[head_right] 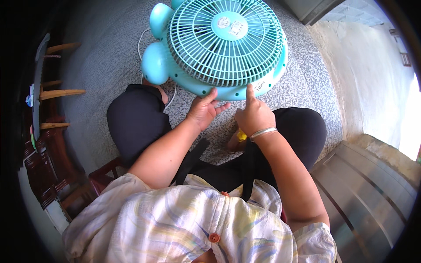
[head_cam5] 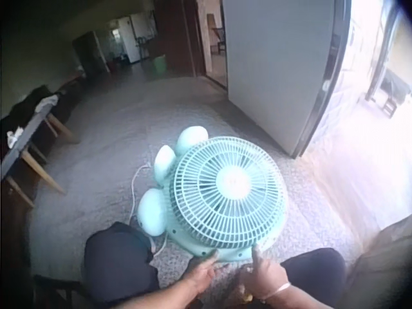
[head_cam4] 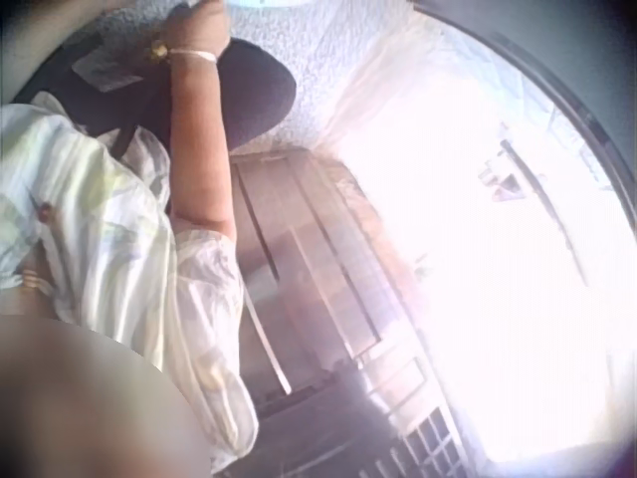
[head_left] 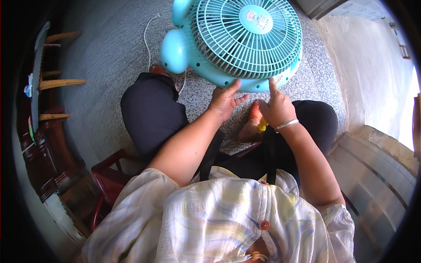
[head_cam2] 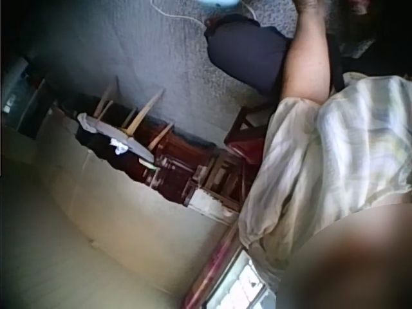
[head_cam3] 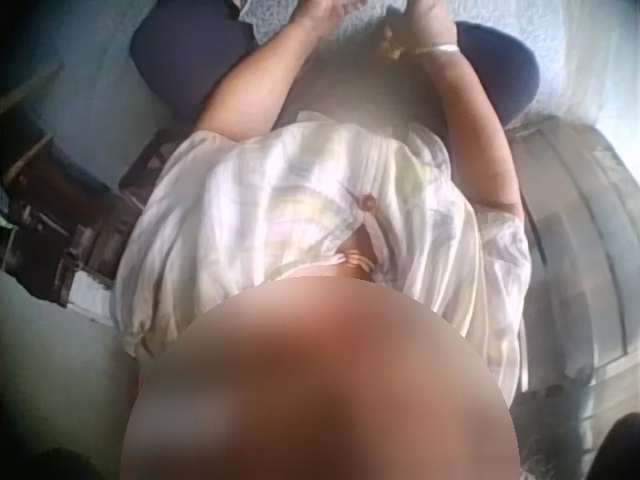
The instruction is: Repairing or disassembling a small blue desk fan using various screwdrivers.
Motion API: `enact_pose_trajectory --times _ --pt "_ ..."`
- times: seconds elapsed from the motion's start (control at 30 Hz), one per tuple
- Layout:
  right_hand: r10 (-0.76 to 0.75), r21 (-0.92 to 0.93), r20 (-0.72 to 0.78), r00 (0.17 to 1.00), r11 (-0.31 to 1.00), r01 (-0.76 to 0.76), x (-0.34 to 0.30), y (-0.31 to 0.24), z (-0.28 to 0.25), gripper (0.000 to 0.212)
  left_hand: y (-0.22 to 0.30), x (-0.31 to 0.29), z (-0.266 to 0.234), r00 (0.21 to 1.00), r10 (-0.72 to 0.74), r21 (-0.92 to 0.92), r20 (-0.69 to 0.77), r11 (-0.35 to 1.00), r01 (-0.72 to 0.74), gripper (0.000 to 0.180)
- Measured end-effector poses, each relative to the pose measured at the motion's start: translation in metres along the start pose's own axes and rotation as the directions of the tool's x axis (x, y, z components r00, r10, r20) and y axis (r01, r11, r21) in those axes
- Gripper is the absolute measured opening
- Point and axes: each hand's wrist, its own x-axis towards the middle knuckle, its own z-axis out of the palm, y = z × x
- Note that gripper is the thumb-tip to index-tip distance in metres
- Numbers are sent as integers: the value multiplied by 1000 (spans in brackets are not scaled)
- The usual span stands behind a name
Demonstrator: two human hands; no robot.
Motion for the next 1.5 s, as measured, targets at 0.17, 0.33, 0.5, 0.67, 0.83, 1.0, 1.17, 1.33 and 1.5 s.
enact_pose_trajectory --times 0.17,0.33,0.5,0.67,0.83,1.0,1.17,1.33,1.5 --pt "32 -137 35 999 990 -27 3 19 -4 73 1 -6 -1 998 -63 -27 6 998 63 42" --pt "44 -136 -51 998 989 -51 12 30 -19 69 15 -10 -8 993 109 -73 -54 991 -112 35" --pt "21 -127 -193 981 991 -46 14 31 5 72 9 -21 -39 995 37 -2 95 999 -37 43" --pt "12 -83 -312 950 996 -40 14 43 42 68 0 -32 -69 993 -75 239 96 970 50 46" --pt "5 -60 -314 949 998 -25 14 27 29 63 28 -44 -81 970 169 -125 -177 973 -192 44" --pt "92 34 -275 957 996 -86 12 20 26 65 76 -40 -80 984 97 -96 -150 989 -112 69" --pt "59 119 -486 872 993 -1 0 47 70 66 63 -27 -108 998 59 125 22 990 -61 76" --pt "-1 138 -642 767 983 118 -7 74 89 51 35 -13 -99 970 241 186 22 953 -241 61" --pt "-19 367 -575 818 888 278 -54 56 53 25 47 -7 -100 958 288 221 -16 935 -277 57"
